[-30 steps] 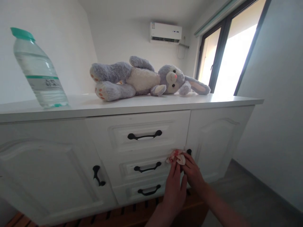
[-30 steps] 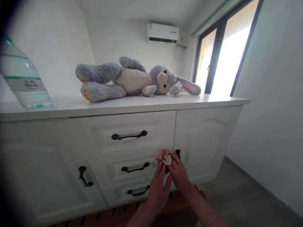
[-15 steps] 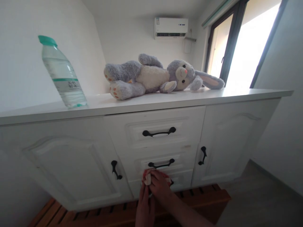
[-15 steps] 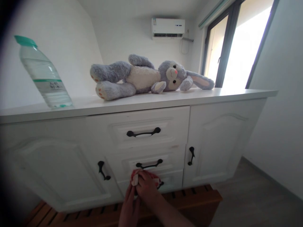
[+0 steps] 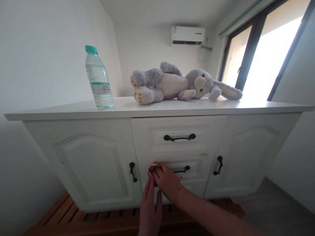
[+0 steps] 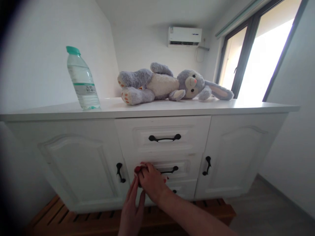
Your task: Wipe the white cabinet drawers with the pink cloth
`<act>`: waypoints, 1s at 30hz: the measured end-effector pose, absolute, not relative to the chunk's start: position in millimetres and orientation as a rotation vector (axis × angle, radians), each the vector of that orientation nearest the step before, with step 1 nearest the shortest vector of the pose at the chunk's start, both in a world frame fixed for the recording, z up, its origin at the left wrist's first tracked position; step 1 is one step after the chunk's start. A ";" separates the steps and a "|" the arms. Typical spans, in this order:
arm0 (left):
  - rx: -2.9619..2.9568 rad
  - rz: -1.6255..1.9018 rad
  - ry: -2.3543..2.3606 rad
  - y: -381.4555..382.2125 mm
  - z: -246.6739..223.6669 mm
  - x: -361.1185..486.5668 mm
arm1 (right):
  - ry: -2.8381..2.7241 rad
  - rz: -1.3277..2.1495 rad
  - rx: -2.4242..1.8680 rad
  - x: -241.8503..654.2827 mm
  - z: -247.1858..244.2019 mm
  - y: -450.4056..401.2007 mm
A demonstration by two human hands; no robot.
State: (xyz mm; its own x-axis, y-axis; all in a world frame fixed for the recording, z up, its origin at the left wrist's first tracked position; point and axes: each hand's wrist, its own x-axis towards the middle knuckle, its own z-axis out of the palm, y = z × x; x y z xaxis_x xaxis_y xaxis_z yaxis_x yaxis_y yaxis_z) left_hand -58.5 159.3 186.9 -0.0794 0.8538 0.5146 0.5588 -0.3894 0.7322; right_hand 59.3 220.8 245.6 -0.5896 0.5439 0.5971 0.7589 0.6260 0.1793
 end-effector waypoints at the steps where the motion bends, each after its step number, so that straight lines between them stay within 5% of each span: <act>1: 1.906 1.418 1.536 162.7 183.4 -49.3 | -2.376 -0.607 -1.040 66.4 243.9 219.9; 15: 2.149 0.832 1.142 179.8 251.1 109.1 | -2.219 -0.420 -1.405 233.9 259.3 185.4; 24: 2.062 0.822 1.129 170.1 156.7 97.4 | -2.090 -0.593 -1.259 237.6 139.6 190.8; 30: 1.925 1.136 1.342 171.3 106.8 24.6 | -2.017 -0.649 -1.121 144.3 116.2 216.2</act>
State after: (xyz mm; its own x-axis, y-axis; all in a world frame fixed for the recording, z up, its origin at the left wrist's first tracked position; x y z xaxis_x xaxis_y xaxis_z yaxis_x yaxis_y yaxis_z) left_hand 24.6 171.3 106.8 0.1539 0.9290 0.3367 0.4851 -0.3679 0.7933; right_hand 144.3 216.2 116.2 -0.3558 0.4995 0.7899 0.8664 0.4932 0.0783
